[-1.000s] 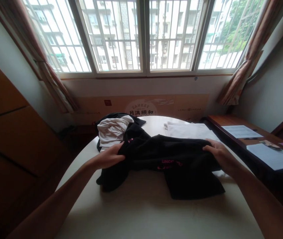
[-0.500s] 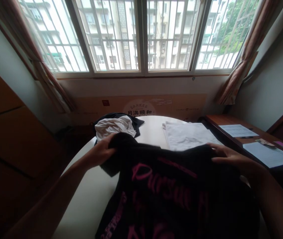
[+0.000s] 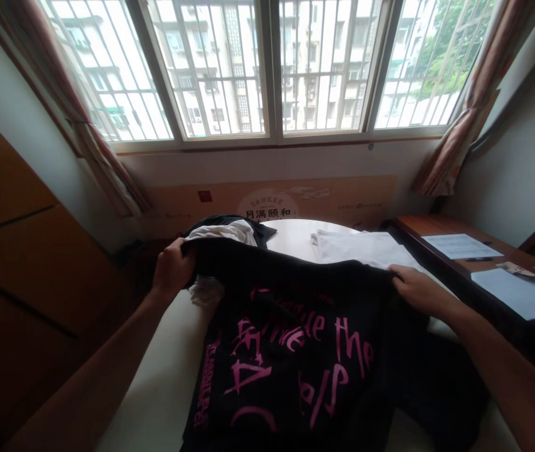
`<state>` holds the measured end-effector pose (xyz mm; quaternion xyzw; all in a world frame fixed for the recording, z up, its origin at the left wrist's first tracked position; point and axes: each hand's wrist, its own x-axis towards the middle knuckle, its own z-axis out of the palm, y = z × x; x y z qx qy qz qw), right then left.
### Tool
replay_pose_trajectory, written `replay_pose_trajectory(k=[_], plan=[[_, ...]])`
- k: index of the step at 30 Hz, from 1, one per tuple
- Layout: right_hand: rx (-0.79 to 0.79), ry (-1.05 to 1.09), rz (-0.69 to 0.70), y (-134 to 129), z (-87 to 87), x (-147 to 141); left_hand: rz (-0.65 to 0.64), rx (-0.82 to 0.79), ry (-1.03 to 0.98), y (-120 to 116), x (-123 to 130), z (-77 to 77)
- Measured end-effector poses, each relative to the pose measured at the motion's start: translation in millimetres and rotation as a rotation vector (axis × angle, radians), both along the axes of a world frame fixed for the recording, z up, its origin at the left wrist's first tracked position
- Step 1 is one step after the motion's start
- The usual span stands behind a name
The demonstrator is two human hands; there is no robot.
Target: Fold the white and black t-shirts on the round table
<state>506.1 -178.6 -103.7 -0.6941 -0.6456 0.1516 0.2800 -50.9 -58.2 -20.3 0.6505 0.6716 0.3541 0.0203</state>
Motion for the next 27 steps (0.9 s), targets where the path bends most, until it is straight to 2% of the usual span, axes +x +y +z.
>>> replay_pose_trajectory(k=[4, 8, 10, 12, 14, 15, 17, 18, 20, 23, 25, 27], plan=[[0.071, -0.128, 0.009, 44, 31.7, 4, 0.060, 0.084, 0.105, 32, 5, 35.7], [0.081, -0.310, -0.150, 101, 67.4, -8, 0.133, 0.167, 0.137, 84, 13, 68.4], [0.082, -0.349, -0.250, 123, 75.9, -18, 0.185, 0.103, 0.144, 104, 21, 73.9], [0.080, -0.370, -0.294, 133, 75.4, -32, 0.233, 0.024, 0.196, 109, 32, 68.2], [0.054, -0.386, -0.230, 128, 65.4, -46, 0.190, 0.048, 0.292, 97, 43, 52.2], [0.035, -0.393, -0.160, 120, 57.0, -52, 0.116, 0.093, 0.340, 85, 48, 41.4], [-0.024, -0.413, -0.018, 93, 35.2, -60, -0.123, 0.146, 0.388, 55, 53, 17.7], [-0.072, -0.434, 0.020, 77, 23.1, -60, -0.251, 0.110, 0.384, 38, 53, 6.2], [-0.168, -0.468, -0.024, 45, 0.5, -53, -0.414, -0.049, 0.343, 7, 48, -13.6], [-0.203, -0.483, -0.182, 9, -19.8, -30, -0.440, -0.300, 0.297, -31, 34, -31.5], [-0.186, -0.409, -0.193, -1, -21.2, -17, -0.473, -0.451, 0.262, -49, 25, -35.7], [-0.142, -0.298, -0.158, -2, -14.1, -10, -0.552, -0.522, 0.178, -62, 18, -36.0]])
